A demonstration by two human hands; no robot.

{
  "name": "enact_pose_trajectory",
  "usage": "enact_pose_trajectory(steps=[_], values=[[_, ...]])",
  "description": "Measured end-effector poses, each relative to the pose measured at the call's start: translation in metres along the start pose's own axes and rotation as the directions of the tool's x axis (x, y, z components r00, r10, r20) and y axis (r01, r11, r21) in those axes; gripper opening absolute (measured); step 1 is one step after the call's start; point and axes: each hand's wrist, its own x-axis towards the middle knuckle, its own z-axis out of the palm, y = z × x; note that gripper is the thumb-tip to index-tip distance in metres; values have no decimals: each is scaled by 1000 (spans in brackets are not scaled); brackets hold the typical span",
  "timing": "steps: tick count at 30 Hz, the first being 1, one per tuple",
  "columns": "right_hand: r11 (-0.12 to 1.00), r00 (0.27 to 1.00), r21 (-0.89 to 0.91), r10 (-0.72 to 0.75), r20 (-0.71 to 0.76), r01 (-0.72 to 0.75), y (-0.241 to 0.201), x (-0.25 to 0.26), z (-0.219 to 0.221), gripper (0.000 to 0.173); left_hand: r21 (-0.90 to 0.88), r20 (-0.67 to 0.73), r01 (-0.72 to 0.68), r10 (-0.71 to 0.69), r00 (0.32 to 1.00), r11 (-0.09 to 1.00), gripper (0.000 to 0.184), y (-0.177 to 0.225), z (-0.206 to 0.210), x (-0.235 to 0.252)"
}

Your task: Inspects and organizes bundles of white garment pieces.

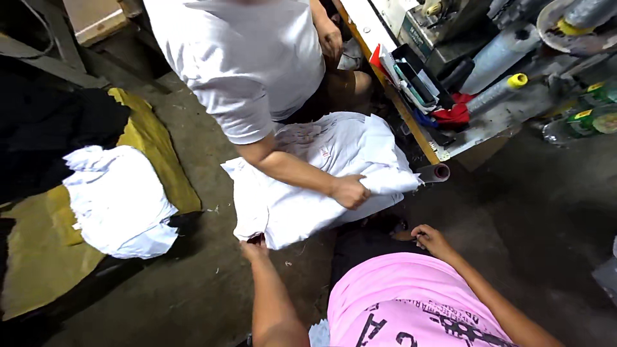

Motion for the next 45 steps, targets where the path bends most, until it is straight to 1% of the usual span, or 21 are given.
enact_pose_trajectory(steps=[2, 4, 6, 7, 9, 11, 13, 16, 19, 23, 24, 29, 33, 36, 39, 40, 41, 42, 43, 44, 45], values=[[1000, 1000, 1, -3, -2, 3, 5, -1, -1, 20, 317, -135, -34, 80, 988, 948, 60, -17, -20, 12], [1000, 1000, -3, -15, -6, 15, 12, -2, -3, 21, 657, -218, 66, 106, 970, 751, 57, -32, -44, 16], [1000, 1000, 15, -12, -21, 13, 21, -4, -7, 21, 742, -224, 137, 51, 973, 656, 51, -50, -56, 4], [999, 1000, 34, 0, -25, 1, 25, -7, -10, 21, 754, -182, 141, -1, 983, 642, 49, -59, -57, -6], [996, 999, 85, 27, -34, -24, 32, -13, -15, 21, 783, 5, 113, -187, 982, 612, 47, -75, -48, -30], [992, 999, 125, 24, -48, -18, 44, -20, -22, 21, 870, 179, 38, -388, 904, 491, 51, -90, -29, -63], [991, 998, 133, 10, -54, -3, 59, -27, -30, 22, 951, 258, -102, -567, 783, 291, 55, -114, -7, -93], [989, 998, 147, 24, -58, -15, 90, -45, -45, 24, 933, 269, -357, -752, 602, 48, 58, -147, 19, -159], [973, 991, 225, 70, -112, -44, 130, -75, -59, 26, 871, 319, -490, -788, 527, 24, 49, -175, 28, -215], [923, 968, 382, 145, -207, -57, 191, -118, -74, 30, 896, 251, -438, -726, 640, -76, 44, -215, 18, -239], [901, 957, 431, 161, -241, -43, 206, -130, -77, 30, 888, 248, -449, -719, 649, -100, 43, -225, 15, -242], [706, 878, 696, 242, -412, 132, 257, -193, -92, 27, 628, 285, -708, -752, 595, -323, 35, -276, 1, -289], [423, 813, 811, 240, -530, 404, 269, -245, -107, 20, 640, 320, -727, -774, 547, -249, 33, -281, 3, -369], [181, 755, 775, 179, -631, 605, 274, -278, -122, 9, 628, 330, -742, -783, 527, -235, 31, -305, 16, -383], [46, 681, 688, 116, -723, 724, 279, -307, -142, 12, 527, 377, -799, -764, 524, -288, 34, -320, 31, -422], [19, 655, 659, 96, -750, 752, 283, -313, -149, 11, 500, 411, -827, -769, 489, -258, 34, -339, 33, -414], [-8, 632, 634, 90, -770, 773, 287, -319, -155, 11, 474, 422, -872, -838, 346, -121, 33, -361, 37, -385], [-40, 614, 613, 93, -784, 789, 293, -324, -162, 10, 488, 285, -860, -958, -1, 146, 35, -388, 56, -332], [-78, 597, 592, 100, -796, 802, 298, -329, -168, 10, 547, 325, -831, -941, 96, 104, 35, -402, 54, -337], [-123, 578, 567, 102, -809, 815, 304, -334, -176, 11, 570, 376, -822, -888, 264, -3, 34, -402, 52, -370], [-158, 559, 540, 111, -822, 826, 311, -338, -185, 11, 544, 356, -834, -875, 327, -91, 33, -391, 58, -410]])
